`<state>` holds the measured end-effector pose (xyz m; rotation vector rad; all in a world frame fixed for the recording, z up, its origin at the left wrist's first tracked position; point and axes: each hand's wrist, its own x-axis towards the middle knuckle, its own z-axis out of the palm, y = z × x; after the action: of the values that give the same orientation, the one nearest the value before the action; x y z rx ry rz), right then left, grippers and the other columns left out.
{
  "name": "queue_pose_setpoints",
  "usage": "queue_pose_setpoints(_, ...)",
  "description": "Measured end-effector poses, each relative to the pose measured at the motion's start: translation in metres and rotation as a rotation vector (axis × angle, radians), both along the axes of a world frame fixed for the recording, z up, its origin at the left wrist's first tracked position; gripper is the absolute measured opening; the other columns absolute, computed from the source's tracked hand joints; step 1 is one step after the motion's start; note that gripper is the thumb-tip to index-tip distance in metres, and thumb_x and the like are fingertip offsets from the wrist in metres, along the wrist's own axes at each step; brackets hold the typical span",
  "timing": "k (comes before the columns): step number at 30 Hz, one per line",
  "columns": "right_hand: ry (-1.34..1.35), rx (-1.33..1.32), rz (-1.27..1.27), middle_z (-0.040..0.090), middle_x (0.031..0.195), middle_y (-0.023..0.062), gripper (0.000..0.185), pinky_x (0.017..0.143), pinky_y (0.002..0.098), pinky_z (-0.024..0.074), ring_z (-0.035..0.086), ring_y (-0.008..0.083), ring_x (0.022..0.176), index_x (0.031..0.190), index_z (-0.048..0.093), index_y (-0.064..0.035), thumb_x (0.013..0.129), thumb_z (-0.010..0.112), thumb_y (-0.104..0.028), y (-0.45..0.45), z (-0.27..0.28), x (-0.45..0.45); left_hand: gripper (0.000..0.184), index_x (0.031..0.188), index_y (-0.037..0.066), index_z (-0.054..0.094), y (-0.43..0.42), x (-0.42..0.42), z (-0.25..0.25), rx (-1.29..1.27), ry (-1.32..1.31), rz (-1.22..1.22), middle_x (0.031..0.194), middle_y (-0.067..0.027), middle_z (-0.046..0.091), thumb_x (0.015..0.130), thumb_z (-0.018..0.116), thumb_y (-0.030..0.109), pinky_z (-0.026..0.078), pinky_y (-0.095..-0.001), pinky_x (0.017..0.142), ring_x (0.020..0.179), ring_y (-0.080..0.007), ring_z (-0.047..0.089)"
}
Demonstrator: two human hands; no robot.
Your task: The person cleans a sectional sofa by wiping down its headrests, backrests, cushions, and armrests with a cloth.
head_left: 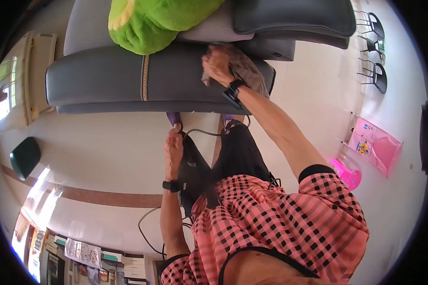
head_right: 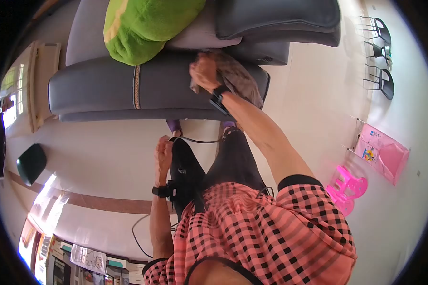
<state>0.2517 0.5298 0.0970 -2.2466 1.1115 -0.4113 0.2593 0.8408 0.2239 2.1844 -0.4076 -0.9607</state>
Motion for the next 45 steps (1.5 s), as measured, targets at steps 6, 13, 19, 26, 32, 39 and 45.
queue_pose_setpoints(6,0.115,0.446,0.202,0.062,0.084,0.0253,0.031,0.075,0.0494,0.0498,0.060,0.0420,0.080,0.095,0.061,0.0026,0.075,0.063,-0.021,0.039,0.051,0.091,0.025,0.113,0.003,0.057,0.039,0.017,0.004,0.050,0.062,0.130,0.086,-0.0092,0.065,0.097,0.052,0.021,0.046,-0.0299,0.072,0.078,-0.0155,0.057)
queue_pose_setpoints(13,-0.043,0.566,0.320,0.046,0.124,0.0293,0.057,0.077,0.0480,0.0543,0.064,0.0418,0.089,0.132,0.045,-0.0089,0.078,0.063,-0.011,0.084,0.092,0.068,0.026,0.120,0.004,0.055,0.019,0.075,0.001,0.028,-0.082,0.052,0.094,-0.0120,0.066,0.098,0.053,0.019,0.048,-0.0338,0.080,0.089,-0.0198,0.062)
queue_pose_setpoints(19,-0.020,0.490,0.613,0.058,0.106,0.0166,0.037,0.074,0.0457,0.0546,0.066,0.0361,0.088,0.115,0.064,-0.0163,0.080,0.061,-0.009,0.064,0.093,0.033,0.033,0.124,0.008,0.055,-0.098,0.129,0.028,0.002,-0.501,-0.365,0.121,-0.0186,0.054,0.091,0.055,0.010,0.043,-0.0457,0.092,0.111,-0.0351,0.053)
queue_pose_setpoints(26,0.016,0.450,0.536,0.060,0.107,0.0101,0.031,0.079,0.0451,0.0534,0.065,0.0336,0.093,0.107,0.068,-0.0235,0.078,0.062,-0.011,0.042,0.090,-0.029,0.046,0.123,0.013,0.058,-0.183,0.123,-0.042,-0.015,-0.645,-0.595,0.126,-0.0193,0.048,0.078,0.062,0.010,0.037,-0.0544,0.098,0.116,-0.0389,0.046)
queue_pose_setpoints(32,0.053,0.486,0.428,0.061,0.110,0.0086,0.032,0.081,0.0417,0.0531,0.064,0.0304,0.096,0.105,0.068,-0.0190,0.075,0.060,-0.010,-0.001,0.072,-0.133,0.042,0.116,0.011,0.061,-0.199,0.056,-0.051,-0.258,-0.326,-0.625,0.115,-0.0156,0.053,0.075,0.059,0.009,0.039,-0.0458,0.097,0.109,-0.0371,0.049)
queue_pose_setpoints(39,-0.011,0.598,-0.057,0.050,0.128,0.0164,0.058,0.086,0.0396,0.0516,0.061,0.0349,0.099,0.140,0.042,-0.0164,0.087,0.061,-0.027,-0.002,0.094,-0.142,0.039,0.115,0.007,0.058,-0.212,0.012,-0.058,-0.316,-0.196,-0.693,0.117,-0.0159,0.052,0.077,0.056,0.008,0.041,-0.0464,0.096,0.108,-0.0392,0.048)
queue_pose_setpoints(45,0.071,0.206,-0.033,0.052,0.118,0.0141,0.055,0.072,0.0444,0.0538,0.063,0.0378,0.091,0.135,0.048,-0.0203,0.085,0.066,-0.034,0.040,0.077,-0.097,0.033,0.117,0.004,0.059,-0.154,0.040,-0.018,-0.179,-0.060,-0.569,0.110,-0.0159,0.059,0.085,0.057,0.007,0.047,-0.0404,0.088,0.102,-0.0331,0.057)
